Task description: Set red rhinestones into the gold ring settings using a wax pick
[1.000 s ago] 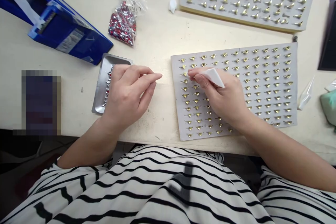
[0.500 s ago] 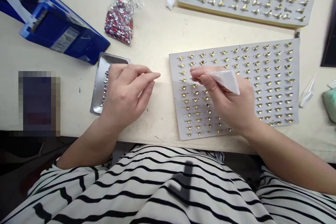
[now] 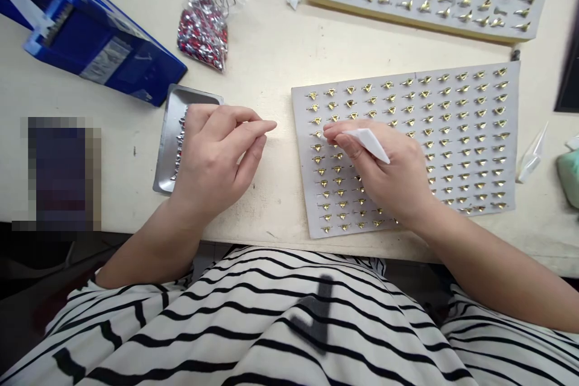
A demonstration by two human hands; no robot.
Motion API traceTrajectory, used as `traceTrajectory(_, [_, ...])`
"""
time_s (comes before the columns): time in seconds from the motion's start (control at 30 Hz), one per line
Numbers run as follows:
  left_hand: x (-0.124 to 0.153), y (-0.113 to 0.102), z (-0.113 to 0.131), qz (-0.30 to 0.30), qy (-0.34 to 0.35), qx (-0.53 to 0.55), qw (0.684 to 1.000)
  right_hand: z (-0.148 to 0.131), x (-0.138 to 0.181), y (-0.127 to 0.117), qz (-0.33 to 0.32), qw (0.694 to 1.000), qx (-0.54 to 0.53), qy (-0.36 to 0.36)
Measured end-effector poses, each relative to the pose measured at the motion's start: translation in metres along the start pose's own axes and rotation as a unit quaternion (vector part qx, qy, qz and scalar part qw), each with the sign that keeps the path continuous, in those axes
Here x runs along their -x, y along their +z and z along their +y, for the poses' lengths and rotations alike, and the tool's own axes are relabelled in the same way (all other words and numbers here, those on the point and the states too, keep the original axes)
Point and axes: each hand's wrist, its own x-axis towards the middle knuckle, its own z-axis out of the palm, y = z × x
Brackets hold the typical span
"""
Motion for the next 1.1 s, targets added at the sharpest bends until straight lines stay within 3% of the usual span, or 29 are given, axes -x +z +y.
traceTrajectory(0.73, [-0.001,-0.001,0.001,0.004,-0.003,-0.012,1.000,-0.001,0.000,-0.002,-0.024,0.998,0.030,-0.045])
traceTrajectory(0.97, [-0.001,-0.001,0.000,-0.002,-0.002,-0.012,1.000,-0.006,0.007,0.000,0.049,0.997,-0.055,-0.012])
traceTrajectory(1.1, [-0.001,-0.001,0.000,0.002,-0.002,-0.011,1.000,-0.010,0.011,0.000,0.054,0.997,-0.043,-0.022])
